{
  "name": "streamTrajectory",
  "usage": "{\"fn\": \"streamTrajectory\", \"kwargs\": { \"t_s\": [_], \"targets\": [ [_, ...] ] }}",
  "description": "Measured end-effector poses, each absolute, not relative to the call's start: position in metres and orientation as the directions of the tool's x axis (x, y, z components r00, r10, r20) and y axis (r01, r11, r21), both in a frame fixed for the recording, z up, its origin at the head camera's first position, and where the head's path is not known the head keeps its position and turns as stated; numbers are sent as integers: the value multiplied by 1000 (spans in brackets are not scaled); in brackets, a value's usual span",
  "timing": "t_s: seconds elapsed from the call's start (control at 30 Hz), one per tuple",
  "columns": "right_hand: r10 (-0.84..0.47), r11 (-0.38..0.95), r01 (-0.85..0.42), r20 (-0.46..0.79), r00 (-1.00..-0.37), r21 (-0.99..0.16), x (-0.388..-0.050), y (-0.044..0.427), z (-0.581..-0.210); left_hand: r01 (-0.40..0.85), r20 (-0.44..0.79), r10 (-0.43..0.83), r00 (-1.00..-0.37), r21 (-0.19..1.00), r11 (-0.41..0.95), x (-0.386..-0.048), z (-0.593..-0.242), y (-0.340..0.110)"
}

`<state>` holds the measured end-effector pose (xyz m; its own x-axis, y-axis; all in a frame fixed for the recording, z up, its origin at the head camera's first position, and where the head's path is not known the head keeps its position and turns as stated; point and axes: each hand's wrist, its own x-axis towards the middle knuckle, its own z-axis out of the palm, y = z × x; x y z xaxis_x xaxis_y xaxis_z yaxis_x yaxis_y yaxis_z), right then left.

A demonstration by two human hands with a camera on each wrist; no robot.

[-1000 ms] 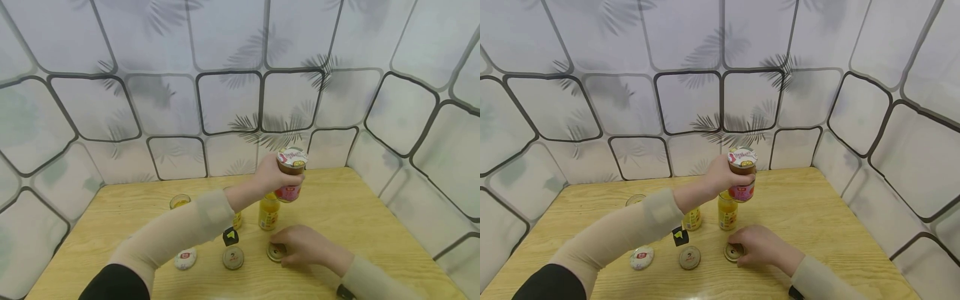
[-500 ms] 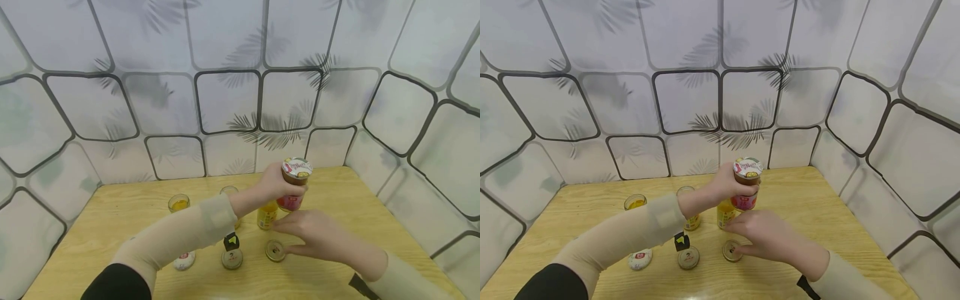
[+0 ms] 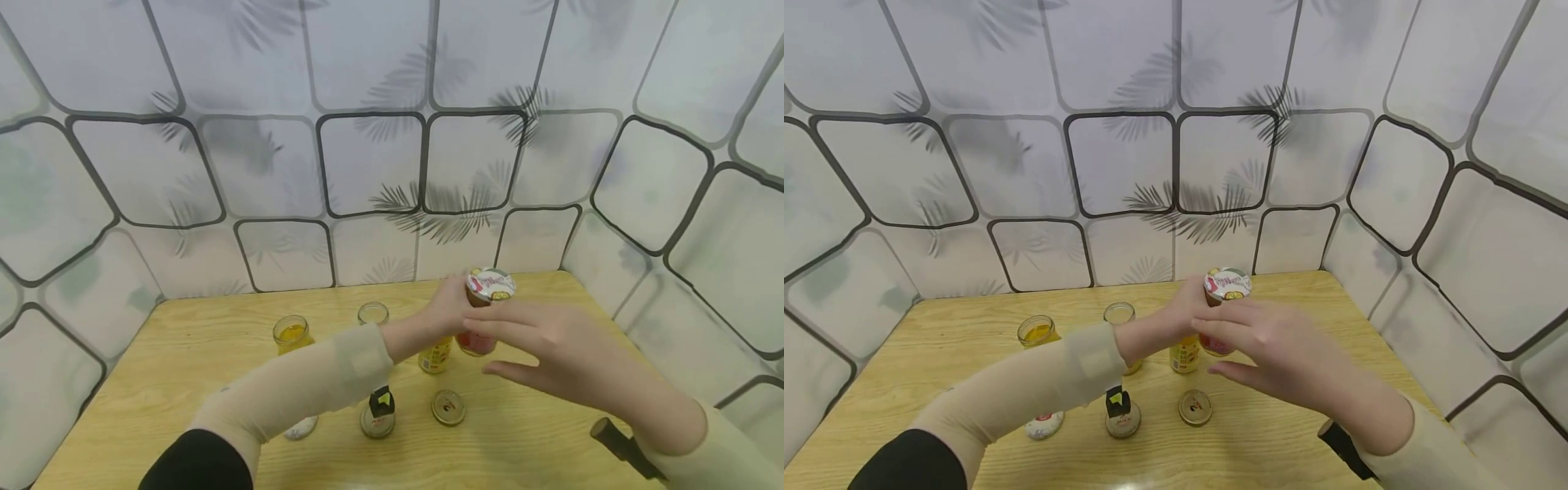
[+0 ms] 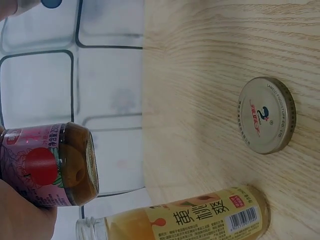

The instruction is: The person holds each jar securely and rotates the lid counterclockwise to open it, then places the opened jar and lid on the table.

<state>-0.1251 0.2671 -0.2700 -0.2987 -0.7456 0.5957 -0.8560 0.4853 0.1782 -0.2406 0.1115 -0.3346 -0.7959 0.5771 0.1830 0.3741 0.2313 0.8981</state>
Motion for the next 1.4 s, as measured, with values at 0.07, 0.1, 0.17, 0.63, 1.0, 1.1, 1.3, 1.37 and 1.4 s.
{"fn": "streamTrajectory", "kwargs": {
  "t_s": [0.07, 0.1, 0.17, 0.63, 1.0, 1.1, 1.3, 1.37, 1.4],
  "targets": [
    [-720, 525, -832, 614, -323, 179, -126, 267, -265, 398, 177, 591, -787, 877, 268, -241, -335, 114],
    [-709, 536, -825, 625, -326, 178, -127, 267, -263, 410, 173, 597, -783, 865, 288, -241, -335, 115],
    [-688, 555, -812, 649, -326, 181, -131, 268, -262, 417, 160, 604, -781, 854, 313, -240, -336, 116],
    [-548, 740, -671, 617, -566, 42, -162, 294, -272, 262, 96, 605, -790, 946, 192, -236, -347, 117],
    [-514, 741, -658, 517, -684, -135, -174, 299, -284, 305, 137, 626, -768, 937, 169, -235, -350, 116],
    [-488, 743, -636, 480, -729, -208, -175, 299, -288, 320, 152, 630, -762, 934, 161, -234, -348, 117],
    [-418, 673, -588, 424, -803, -449, -176, 299, -295, 334, 147, 612, -777, 921, 202, -230, -346, 118],
    [-411, 601, -579, 407, -815, -552, -177, 299, -298, 325, 137, 614, -777, 923, 206, -230, -346, 118],
    [-411, 558, -573, 400, -819, -601, -178, 300, -299, 316, 131, 617, -776, 927, 202, -230, -346, 118]
  ]
}}
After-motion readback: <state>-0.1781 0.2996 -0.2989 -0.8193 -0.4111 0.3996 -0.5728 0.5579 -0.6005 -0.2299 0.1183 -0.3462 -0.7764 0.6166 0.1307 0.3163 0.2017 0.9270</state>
